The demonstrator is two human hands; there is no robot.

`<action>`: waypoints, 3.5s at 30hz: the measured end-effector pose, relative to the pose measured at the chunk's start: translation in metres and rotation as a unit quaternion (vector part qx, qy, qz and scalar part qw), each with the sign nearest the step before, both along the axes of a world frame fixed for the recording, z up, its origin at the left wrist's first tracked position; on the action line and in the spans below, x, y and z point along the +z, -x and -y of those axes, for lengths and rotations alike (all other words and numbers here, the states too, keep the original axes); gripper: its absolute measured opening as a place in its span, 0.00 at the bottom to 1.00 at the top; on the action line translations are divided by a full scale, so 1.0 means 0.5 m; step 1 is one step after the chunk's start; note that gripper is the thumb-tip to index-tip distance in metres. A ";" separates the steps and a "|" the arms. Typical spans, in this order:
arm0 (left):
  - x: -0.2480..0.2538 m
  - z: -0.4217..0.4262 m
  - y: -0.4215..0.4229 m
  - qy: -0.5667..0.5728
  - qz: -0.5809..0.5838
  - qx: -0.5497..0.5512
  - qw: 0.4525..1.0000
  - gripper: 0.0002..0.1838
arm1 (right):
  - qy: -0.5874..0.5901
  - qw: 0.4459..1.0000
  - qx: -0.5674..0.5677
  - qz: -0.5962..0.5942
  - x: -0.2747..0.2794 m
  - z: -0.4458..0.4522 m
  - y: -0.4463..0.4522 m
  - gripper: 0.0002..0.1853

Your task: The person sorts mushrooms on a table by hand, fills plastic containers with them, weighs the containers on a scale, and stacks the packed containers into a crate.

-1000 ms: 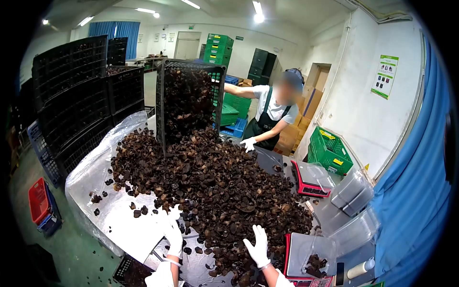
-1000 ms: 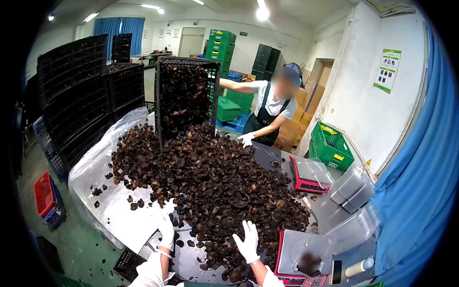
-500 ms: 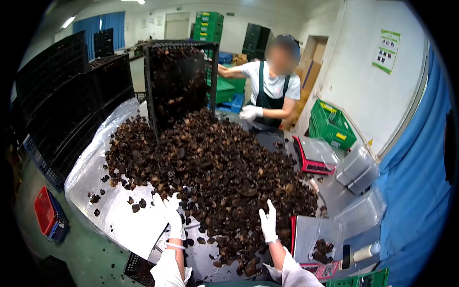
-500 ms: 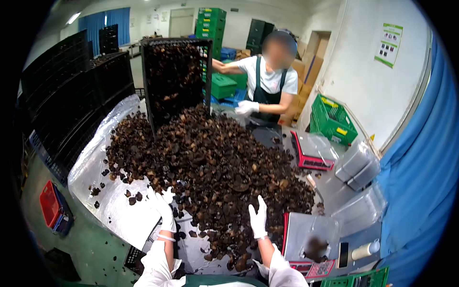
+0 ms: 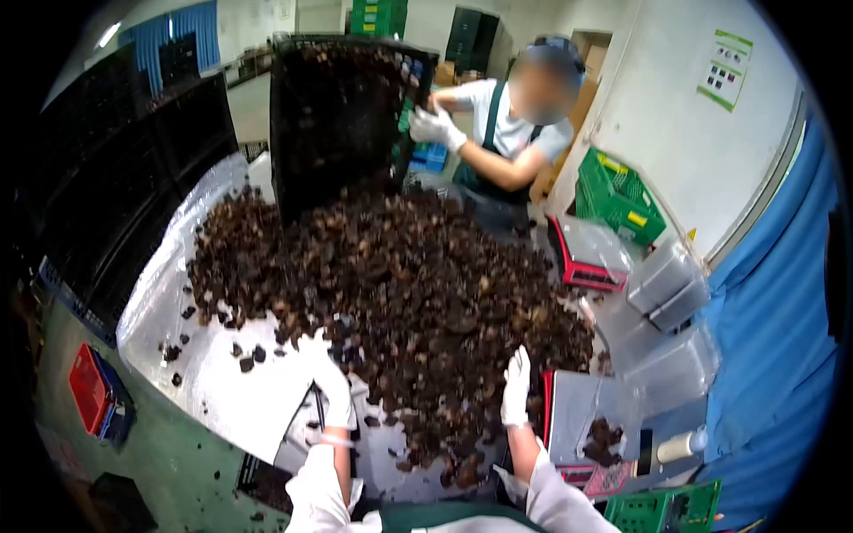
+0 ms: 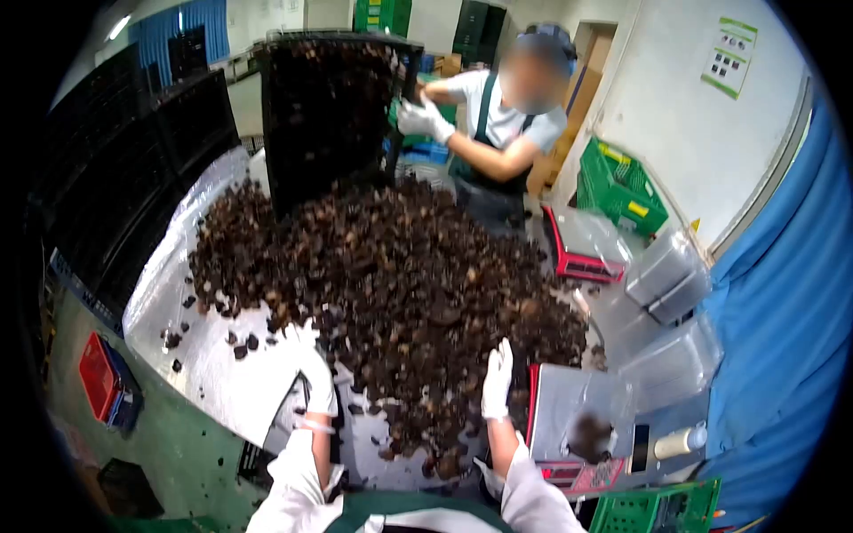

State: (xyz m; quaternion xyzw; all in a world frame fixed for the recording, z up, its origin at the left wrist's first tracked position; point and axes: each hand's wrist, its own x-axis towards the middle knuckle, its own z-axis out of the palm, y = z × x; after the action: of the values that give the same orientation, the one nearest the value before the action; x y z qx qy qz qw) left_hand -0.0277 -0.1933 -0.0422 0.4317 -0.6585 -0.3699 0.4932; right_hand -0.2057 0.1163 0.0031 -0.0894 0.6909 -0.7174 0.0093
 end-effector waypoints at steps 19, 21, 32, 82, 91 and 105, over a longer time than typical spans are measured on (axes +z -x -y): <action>0.035 -0.099 0.017 -0.041 -0.085 -0.035 0.995 0.26 | 0.208 0.962 -0.042 0.172 -0.017 -0.049 -0.021 0.30; 0.024 -0.099 0.021 -0.051 -0.100 -0.040 0.993 0.26 | 0.293 0.931 -0.066 0.207 -0.007 -0.049 -0.024 0.34; 0.023 -0.119 0.020 -0.091 -0.146 0.007 0.985 0.26 | 0.184 0.962 -0.111 0.171 0.017 -0.045 -0.059 0.33; 0.041 -0.295 -0.110 -0.217 -0.017 -0.210 0.953 0.31 | -0.067 0.980 0.182 0.047 -0.026 0.125 -0.266 0.42; 0.035 -0.269 -0.100 -0.300 -0.237 -0.157 0.911 0.30 | -0.091 0.959 0.231 0.135 -0.001 0.231 -0.317 0.45; 0.127 -0.158 -0.117 -0.283 -0.307 -0.044 0.907 0.30 | 0.136 0.897 0.317 0.276 -0.018 0.392 -0.357 0.40</action>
State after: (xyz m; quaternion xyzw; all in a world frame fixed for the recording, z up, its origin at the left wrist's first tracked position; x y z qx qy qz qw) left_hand 0.0311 -0.1143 0.0211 0.3886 -0.3601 -0.6765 0.5115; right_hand -0.0269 -0.0795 -0.0059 -0.1022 0.4915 -0.7594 0.4139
